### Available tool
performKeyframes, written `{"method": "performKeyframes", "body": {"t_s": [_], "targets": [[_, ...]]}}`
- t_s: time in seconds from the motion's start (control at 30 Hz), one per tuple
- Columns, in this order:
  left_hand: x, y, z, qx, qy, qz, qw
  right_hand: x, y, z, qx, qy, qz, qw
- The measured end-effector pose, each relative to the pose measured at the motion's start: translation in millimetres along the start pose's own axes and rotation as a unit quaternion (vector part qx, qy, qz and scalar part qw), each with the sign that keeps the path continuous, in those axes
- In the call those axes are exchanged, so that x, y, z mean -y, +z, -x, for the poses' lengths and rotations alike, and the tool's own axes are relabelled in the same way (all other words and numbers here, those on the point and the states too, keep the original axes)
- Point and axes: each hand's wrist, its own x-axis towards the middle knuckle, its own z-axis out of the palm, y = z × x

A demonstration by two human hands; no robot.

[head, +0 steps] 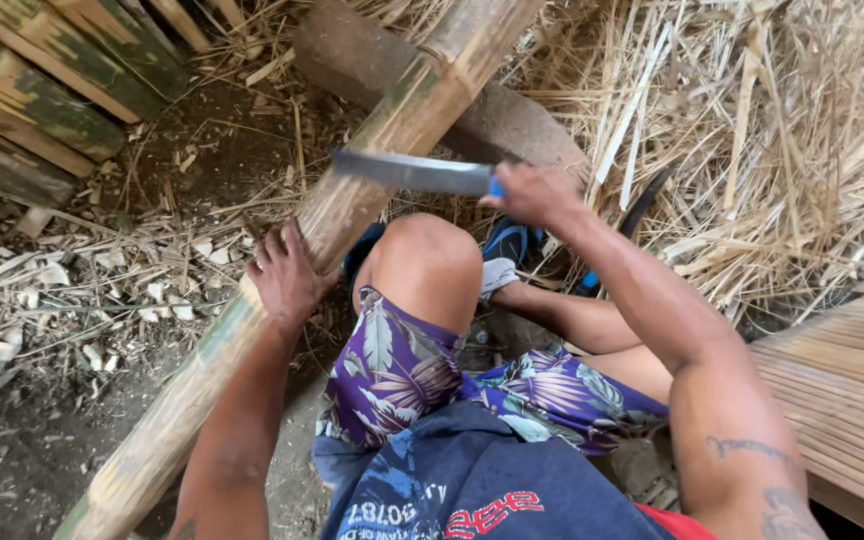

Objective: The person sits on the ground and uses a machete to shave the outer layer of a bamboo pole. They repeatedly strike the bamboo to remove the green skin, rotating the pole to work on different sides.

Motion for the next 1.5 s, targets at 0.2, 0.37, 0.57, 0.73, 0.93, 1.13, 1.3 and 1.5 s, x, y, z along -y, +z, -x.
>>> {"method": "performKeyframes", "body": {"t_s": [0.2, 0.37, 0.57, 0.73, 0.93, 1.13, 1.3, 1.5], "targets": [[-7.0, 0.1, 8.7, -0.011, 0.003, 0.009, 1.000, -78.6, -44.9, -15.4, -0.170, 0.270, -0.256, 0.913], [-4.5, 13.2, 17.7, -0.068, 0.026, 0.024, 0.997, -18.4, -12.1, 2.2, -0.257, 0.043, -0.057, 0.964], [-6.3, 18.6, 17.0, -0.057, 0.017, 0.024, 0.998, -12.6, -9.9, 3.5, -0.054, -0.008, -0.018, 0.998], [-7.0, 34.0, 27.5, -0.092, 0.012, 0.010, 0.996, -61.6, -57.7, -4.9, -0.151, 0.234, -0.203, 0.939], [-7.8, 57.4, 35.1, -0.119, 0.037, -0.019, 0.992, 3.6, -13.3, 29.2, -0.060, 0.018, -0.001, 0.998], [-8.4, 57.3, 32.2, -0.118, 0.034, 0.001, 0.992, -29.5, -37.0, 15.6, -0.088, 0.086, -0.039, 0.992], [-9.6, 57.8, 27.1, -0.130, 0.036, -0.013, 0.991, -8.9, -35.1, 22.7, -0.065, 0.032, -0.014, 0.997], [-11.0, 61.3, 33.0, -0.120, 0.024, -0.006, 0.993, -83.4, -42.2, 2.6, -0.170, 0.272, -0.314, 0.893]]}}
